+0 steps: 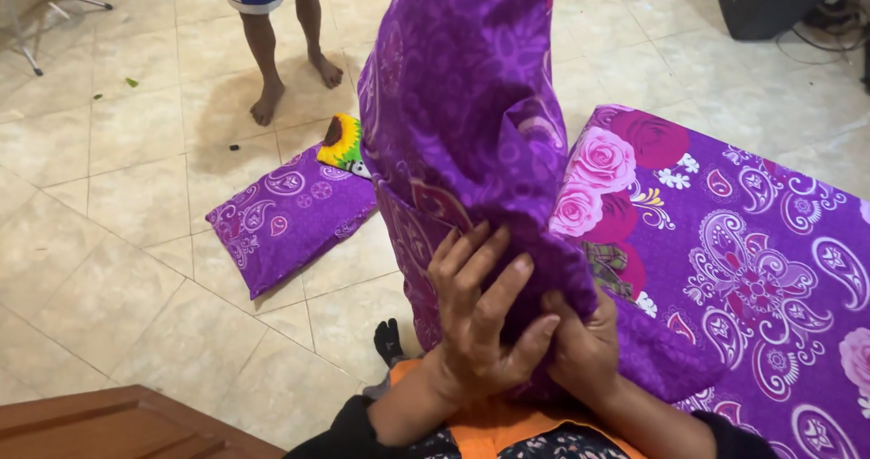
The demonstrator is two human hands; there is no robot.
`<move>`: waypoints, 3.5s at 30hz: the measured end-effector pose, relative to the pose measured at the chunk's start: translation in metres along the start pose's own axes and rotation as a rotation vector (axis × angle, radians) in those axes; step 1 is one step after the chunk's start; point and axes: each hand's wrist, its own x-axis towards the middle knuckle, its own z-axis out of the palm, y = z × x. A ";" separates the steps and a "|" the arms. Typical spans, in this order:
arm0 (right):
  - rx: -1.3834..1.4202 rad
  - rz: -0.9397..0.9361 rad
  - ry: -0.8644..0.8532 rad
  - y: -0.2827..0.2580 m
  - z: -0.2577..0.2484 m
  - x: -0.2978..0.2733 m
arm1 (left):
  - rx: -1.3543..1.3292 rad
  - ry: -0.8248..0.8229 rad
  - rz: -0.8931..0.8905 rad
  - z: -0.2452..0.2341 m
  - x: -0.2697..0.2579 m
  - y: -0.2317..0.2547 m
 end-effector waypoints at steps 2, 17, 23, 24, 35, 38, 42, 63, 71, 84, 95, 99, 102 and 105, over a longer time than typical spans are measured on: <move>-0.033 0.004 0.024 -0.009 0.000 -0.003 | -0.009 -0.009 -0.001 0.004 -0.001 0.006; -0.084 -0.061 0.101 -0.025 -0.010 -0.013 | -0.089 -0.066 0.043 0.020 -0.001 0.024; -0.072 -0.077 0.025 -0.020 -0.016 -0.014 | -0.064 -0.067 0.035 0.020 -0.003 0.024; -0.059 -0.087 0.004 -0.023 -0.013 -0.013 | -0.057 -0.070 0.029 0.019 -0.003 0.024; -0.079 -0.053 -0.019 -0.012 -0.011 -0.014 | -0.019 -0.046 0.016 0.006 -0.008 0.026; -0.047 -0.024 -0.028 -0.010 -0.006 -0.011 | 0.028 -0.034 0.024 0.004 -0.008 0.027; 0.087 0.000 -0.071 0.004 -0.019 -0.017 | 0.073 -0.032 0.026 0.001 -0.010 0.028; -0.232 -0.115 -0.053 -0.027 0.014 -0.022 | 0.064 -0.121 0.055 0.000 -0.006 0.030; -0.129 -0.098 -0.011 -0.021 0.011 -0.025 | -0.016 -0.122 0.024 0.003 -0.015 0.022; -0.057 -0.101 -0.046 0.018 0.029 -0.002 | 0.012 -0.098 0.049 -0.027 0.003 -0.009; -0.116 -0.082 -0.073 0.036 0.075 0.025 | 0.022 -0.119 0.027 -0.061 0.017 -0.054; -0.139 -0.064 -0.042 0.040 0.091 0.034 | 0.022 -0.128 0.022 -0.068 0.021 -0.068; -0.001 -0.055 -0.074 0.051 0.087 0.033 | 0.024 -0.128 0.022 -0.069 0.021 -0.072; 0.020 -0.037 -0.047 0.049 0.093 0.036 | 0.029 -0.121 0.019 -0.069 0.022 -0.074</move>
